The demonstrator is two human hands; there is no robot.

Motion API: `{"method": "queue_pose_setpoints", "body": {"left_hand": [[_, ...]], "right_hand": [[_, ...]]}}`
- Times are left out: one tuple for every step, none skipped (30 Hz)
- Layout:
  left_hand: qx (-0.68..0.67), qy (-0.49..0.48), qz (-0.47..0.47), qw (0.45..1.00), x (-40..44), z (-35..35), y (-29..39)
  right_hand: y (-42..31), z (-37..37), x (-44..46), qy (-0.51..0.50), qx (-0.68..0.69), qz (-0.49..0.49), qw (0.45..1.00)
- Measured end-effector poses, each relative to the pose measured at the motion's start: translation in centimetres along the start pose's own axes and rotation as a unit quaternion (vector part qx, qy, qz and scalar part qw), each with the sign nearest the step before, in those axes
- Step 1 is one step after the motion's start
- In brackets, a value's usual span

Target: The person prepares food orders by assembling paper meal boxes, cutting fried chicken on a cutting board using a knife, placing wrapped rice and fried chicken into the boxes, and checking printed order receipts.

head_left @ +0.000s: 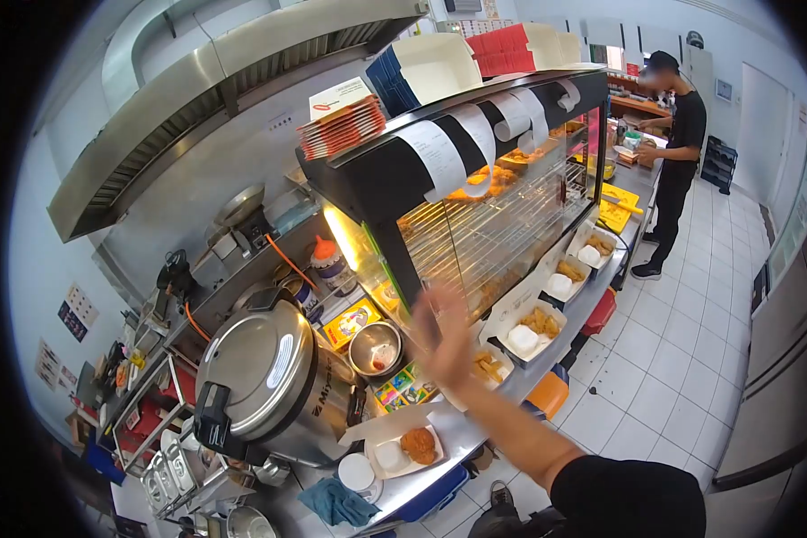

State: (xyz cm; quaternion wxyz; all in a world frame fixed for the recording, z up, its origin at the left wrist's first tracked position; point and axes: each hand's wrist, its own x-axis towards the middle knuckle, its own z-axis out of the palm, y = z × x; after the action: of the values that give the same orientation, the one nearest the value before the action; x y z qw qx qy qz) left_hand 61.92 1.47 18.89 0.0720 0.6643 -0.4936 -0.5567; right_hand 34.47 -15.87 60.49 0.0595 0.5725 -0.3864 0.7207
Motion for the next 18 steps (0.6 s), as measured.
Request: {"method": "queue_pose_setpoints", "body": {"left_hand": [[0.006, -0.003, 0.003, 1.000, 0.6, -0.5, 1.2], [0.011, -0.007, 0.010, 1.000, 1.3, -0.9, 2.9], [0.017, -0.010, 0.014, 1.000, 2.1, -1.3, 4.4], [0.026, -0.015, 0.018, 0.999, 2.8, -1.7, 5.8], [0.037, -0.020, 0.021, 0.999, 3.5, -1.9, 7.1], [0.048, -0.028, 0.024, 0.998, 4.4, -2.0, 8.4], [0.059, -0.035, 0.025, 0.997, 5.0, -2.4, 9.9], [0.071, -0.043, 0.029, 0.996, 5.9, -2.4, 11.5], [0.081, -0.051, 0.033, 0.995, 7.2, -1.9, 13.3], [0.092, -0.063, 0.032, 0.993, 8.2, -1.3, 14.6], [0.101, -0.073, 0.033, 0.992, 9.0, -0.5, 16.1], [0.107, -0.082, 0.033, 0.990, 10.0, 0.6, 17.6], [0.114, -0.090, 0.036, 0.989, 11.0, 2.0, 19.3], [0.120, -0.098, 0.035, 0.987, 12.1, 3.6, 20.7], [0.124, -0.107, 0.038, 0.986, 13.0, 5.7, 22.6], [0.129, -0.115, 0.040, 0.984, 14.1, 7.7, 24.2], [0.133, -0.124, 0.044, 0.982, 15.3, 10.2, 26.3], [0.134, -0.131, 0.044, 0.981, 16.3, 13.1, 28.7]], "right_hand": [[1.4, -2.0, 6.6, 0.082, -0.048, 0.008, 0.995], [2.5, -2.0, 11.2, 0.097, -0.044, 0.025, 0.994], [3.7, -1.7, 14.8, 0.114, -0.040, 0.036, 0.992], [4.3, -0.3, 16.8, 0.101, -0.053, 0.050, 0.992], [5.3, 1.8, 18.0, 0.126, -0.115, -0.008, 0.985], [4.3, 1.6, 19.1, 0.096, -0.117, 0.032, 0.988], [3.1, 1.3, 19.1, 0.048, 0.086, 0.153, 0.983], [2.1, 1.1, 17.8, 0.051, 0.152, 0.129, 0.979], [0.1, -1.6, 16.2, -0.151, 0.250, 0.213, 0.932], [0.8, -1.3, 13.3, -0.058, 0.173, -0.067, 0.981], [0.4, -4.8, 10.7, -0.354, 0.259, 0.008, 0.899], [2.2, -6.6, 7.2, -0.394, 0.297, -0.092, 0.865], [4.8, -11.3, 5.2, -0.506, 0.271, -0.067, 0.816], [9.5, -13.2, 0.1, -0.536, 0.269, -0.044, 0.799], [16.2, -18.1, -4.7, -0.561, 0.213, 0.040, 0.799], [22.8, -22.9, -9.5, -0.580, 0.152, 0.128, 0.790], [29.3, -27.8, -14.1, -0.591, 0.092, 0.211, 0.773], [35.9, -34.8, -18.4, -0.536, 0.030, 0.393, 0.747]]}}
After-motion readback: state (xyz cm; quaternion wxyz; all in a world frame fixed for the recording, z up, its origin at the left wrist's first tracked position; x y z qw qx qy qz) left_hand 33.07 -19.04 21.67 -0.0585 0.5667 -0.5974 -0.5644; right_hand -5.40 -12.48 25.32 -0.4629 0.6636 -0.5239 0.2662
